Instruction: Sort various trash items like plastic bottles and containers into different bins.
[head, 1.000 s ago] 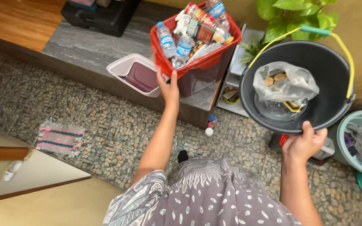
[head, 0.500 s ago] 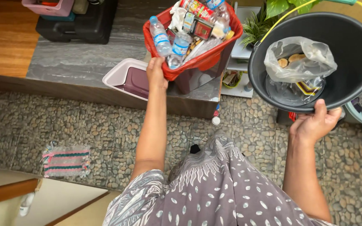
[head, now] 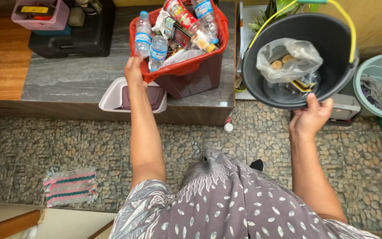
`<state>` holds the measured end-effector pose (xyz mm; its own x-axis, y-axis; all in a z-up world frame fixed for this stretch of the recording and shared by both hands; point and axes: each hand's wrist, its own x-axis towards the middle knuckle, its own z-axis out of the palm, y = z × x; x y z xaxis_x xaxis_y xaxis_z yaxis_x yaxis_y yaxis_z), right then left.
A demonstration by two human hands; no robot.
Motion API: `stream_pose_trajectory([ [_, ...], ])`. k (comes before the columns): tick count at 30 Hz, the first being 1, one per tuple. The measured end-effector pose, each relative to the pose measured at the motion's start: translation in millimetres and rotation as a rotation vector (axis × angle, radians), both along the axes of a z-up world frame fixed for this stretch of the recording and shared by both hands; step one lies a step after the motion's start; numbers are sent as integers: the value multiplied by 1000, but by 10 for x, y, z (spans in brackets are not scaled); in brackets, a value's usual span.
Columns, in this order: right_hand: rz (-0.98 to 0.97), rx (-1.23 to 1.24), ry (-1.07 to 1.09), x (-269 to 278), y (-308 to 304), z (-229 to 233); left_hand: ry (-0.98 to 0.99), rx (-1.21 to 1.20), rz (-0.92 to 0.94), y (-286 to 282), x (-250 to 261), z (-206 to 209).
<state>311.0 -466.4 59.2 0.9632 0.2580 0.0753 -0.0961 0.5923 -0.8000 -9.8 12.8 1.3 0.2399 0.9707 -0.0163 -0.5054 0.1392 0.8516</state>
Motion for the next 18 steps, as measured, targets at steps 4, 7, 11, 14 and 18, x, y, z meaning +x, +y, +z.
stream_pose_trajectory([
  [4,59,24,25,20,213,-299,-49,6,-50,-39,-48,113],
  [7,90,-63,-42,-16,335,-334,164,-121,51,-477,-221,224],
  [11,48,-49,-37,-48,489,-247,845,486,787,-1173,-619,-305],
  [14,37,-30,-23,-84,591,-213,870,174,1035,-1544,-725,-681],
  [18,44,56,94,-184,683,-141,526,-316,923,-1256,-961,-1975],
])
